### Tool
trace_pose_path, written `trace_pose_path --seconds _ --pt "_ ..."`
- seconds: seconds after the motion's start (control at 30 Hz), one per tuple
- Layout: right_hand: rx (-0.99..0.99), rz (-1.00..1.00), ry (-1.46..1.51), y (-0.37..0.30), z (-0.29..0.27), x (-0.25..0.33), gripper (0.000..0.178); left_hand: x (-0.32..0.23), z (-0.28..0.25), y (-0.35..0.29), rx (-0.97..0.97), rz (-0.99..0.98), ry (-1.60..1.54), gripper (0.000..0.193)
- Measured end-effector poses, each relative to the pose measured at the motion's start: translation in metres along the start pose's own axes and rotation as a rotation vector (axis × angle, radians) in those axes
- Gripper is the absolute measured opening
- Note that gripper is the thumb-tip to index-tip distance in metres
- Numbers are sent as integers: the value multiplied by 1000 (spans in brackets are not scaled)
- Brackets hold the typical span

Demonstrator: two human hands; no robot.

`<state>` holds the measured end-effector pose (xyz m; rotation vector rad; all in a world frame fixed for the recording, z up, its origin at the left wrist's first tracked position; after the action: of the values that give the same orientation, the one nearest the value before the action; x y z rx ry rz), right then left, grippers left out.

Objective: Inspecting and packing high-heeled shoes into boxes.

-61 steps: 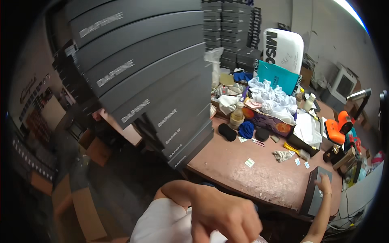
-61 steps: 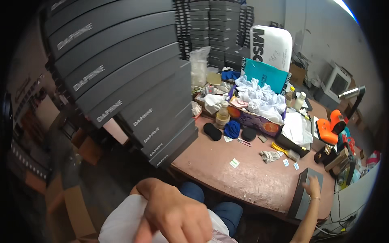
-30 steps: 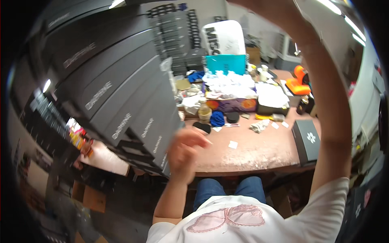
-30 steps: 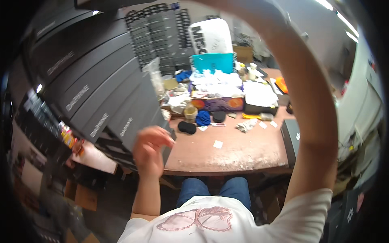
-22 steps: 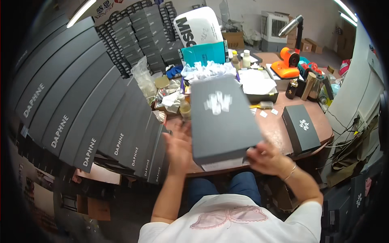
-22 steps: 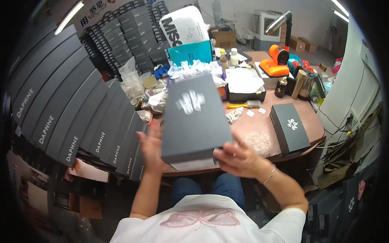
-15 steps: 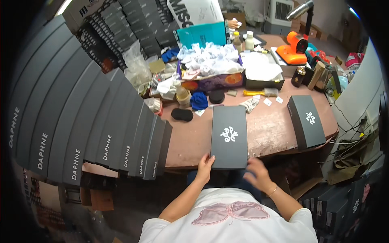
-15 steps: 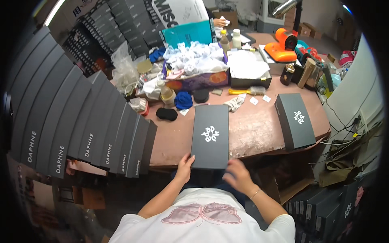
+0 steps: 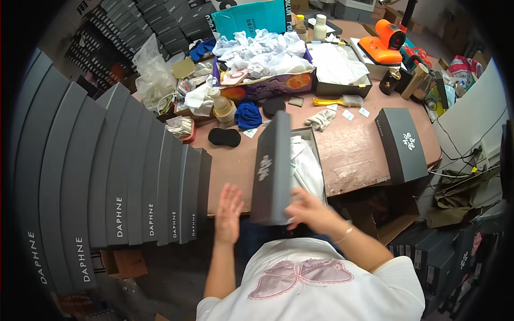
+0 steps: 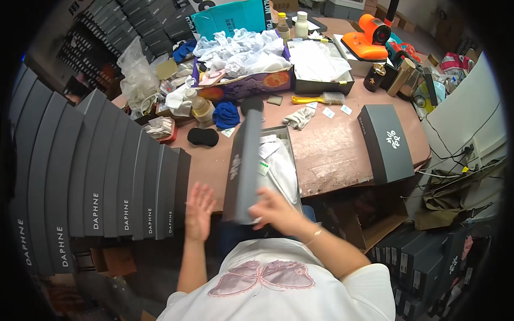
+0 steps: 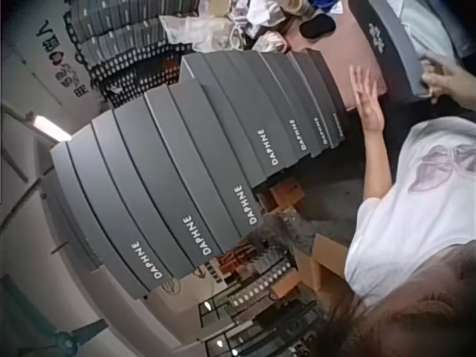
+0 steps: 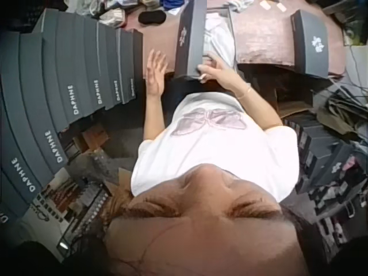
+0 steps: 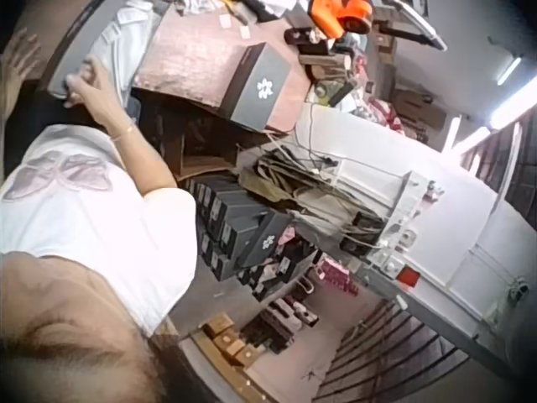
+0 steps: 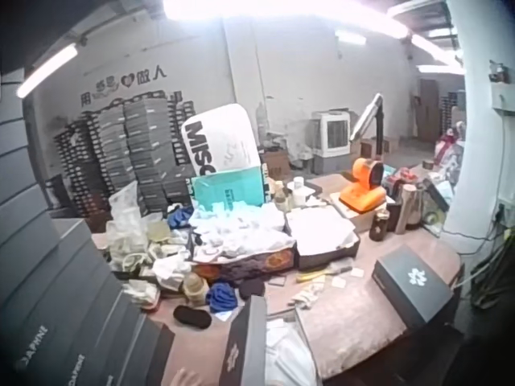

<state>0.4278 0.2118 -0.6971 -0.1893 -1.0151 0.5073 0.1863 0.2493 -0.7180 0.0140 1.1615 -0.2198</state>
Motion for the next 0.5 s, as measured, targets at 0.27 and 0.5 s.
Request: trace_pose_path --seconds 0.27,0.5 --pt "-298 -623 -1484 35 -29 33 55 -17 -35 21 -145 330 1553 68" --pt "-248 -272 -1853 110 -100 5 69 72 120 94 452 498 1518 54"
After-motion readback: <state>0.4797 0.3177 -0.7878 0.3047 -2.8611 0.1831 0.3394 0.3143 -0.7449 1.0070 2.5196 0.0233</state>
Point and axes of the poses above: each hand's wrist, its own y-axis towards the middle knuckle, its own z-axis out of the palm, x = y × z, the point moved 3 cm from there along y, towards the middle knuckle, and after that the axes turned 3 degrees about y, right-handed, at the moved point
